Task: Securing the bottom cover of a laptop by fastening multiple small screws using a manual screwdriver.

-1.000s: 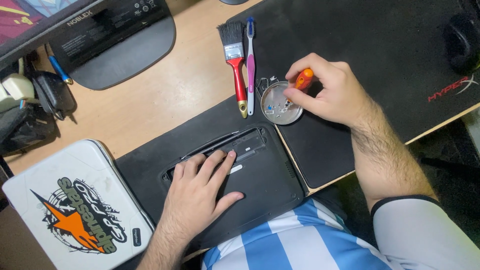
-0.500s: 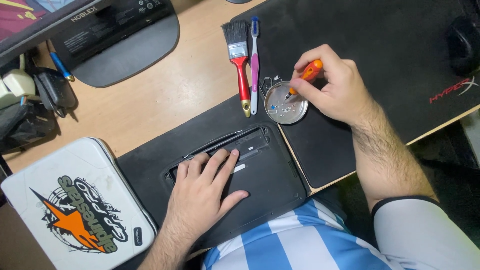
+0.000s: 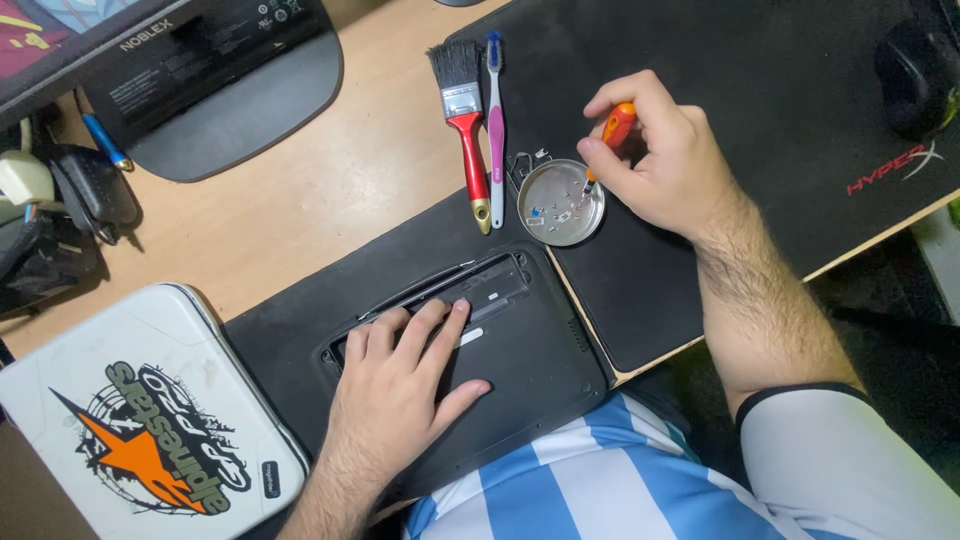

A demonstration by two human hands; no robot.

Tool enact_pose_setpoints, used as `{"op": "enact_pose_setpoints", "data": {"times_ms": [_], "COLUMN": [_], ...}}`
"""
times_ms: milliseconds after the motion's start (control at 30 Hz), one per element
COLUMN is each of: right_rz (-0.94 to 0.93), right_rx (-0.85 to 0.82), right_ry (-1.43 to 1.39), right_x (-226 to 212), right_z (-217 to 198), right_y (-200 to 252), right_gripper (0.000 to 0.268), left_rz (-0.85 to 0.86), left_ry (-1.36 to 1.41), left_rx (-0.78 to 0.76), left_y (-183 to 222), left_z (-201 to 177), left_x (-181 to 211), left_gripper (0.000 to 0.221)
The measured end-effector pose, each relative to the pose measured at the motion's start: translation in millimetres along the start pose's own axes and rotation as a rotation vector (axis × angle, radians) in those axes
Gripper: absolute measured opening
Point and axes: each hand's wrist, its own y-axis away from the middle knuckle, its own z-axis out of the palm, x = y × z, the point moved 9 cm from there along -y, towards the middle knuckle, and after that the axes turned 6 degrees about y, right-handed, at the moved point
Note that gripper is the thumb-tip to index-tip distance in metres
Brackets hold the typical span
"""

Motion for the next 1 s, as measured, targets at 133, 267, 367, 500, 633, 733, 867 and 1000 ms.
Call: {"op": "enact_pose_setpoints", "data": {"times_ms": [133,267,367,500,633,733,867,1000], "right_rz": [0.026,0.045,0.055,0.049,0.025,0.024,-0.015,-0.004], "right_rx": [-0.019,-0.035,-0.054,-0.110,-0.094,-0.030,-0.023,-0.078], "right_ry": [0.025,0.047,0.051,0.062,0.078,0.053,0.038,0.073], "right_x": [2,5,5,4,5,4,0,3], "right_z": [2,4,6,10,10,4,5,13], "right_y": [0,1,1,-1,0,-1,-1,-2], "right_gripper": [0.030,0.030,0.031,0.035,0.035,0.035,0.037,0.040], "left_rz": [-0.005,-0.004,-0.005,-0.003,0.003,0.001,0.005,-0.001], "left_ry": [0.012,0.012,0.020,0.006,0.000,0.009,0.005,0.004], "left_rx": [-0.008,-0.002,-0.004,-0.005,0.002,0.011,0.005,-0.014], "left_y": [0,0,1,0,-1,0,1,0], "left_z": [2,1,2,1,-1,-1,0,2], "left_x": [-1,-1,-1,-1,0,0,0,-1], "left_gripper": [0.091,0.091,0.092,0.091,0.090,0.090,0.091,0.091]}}
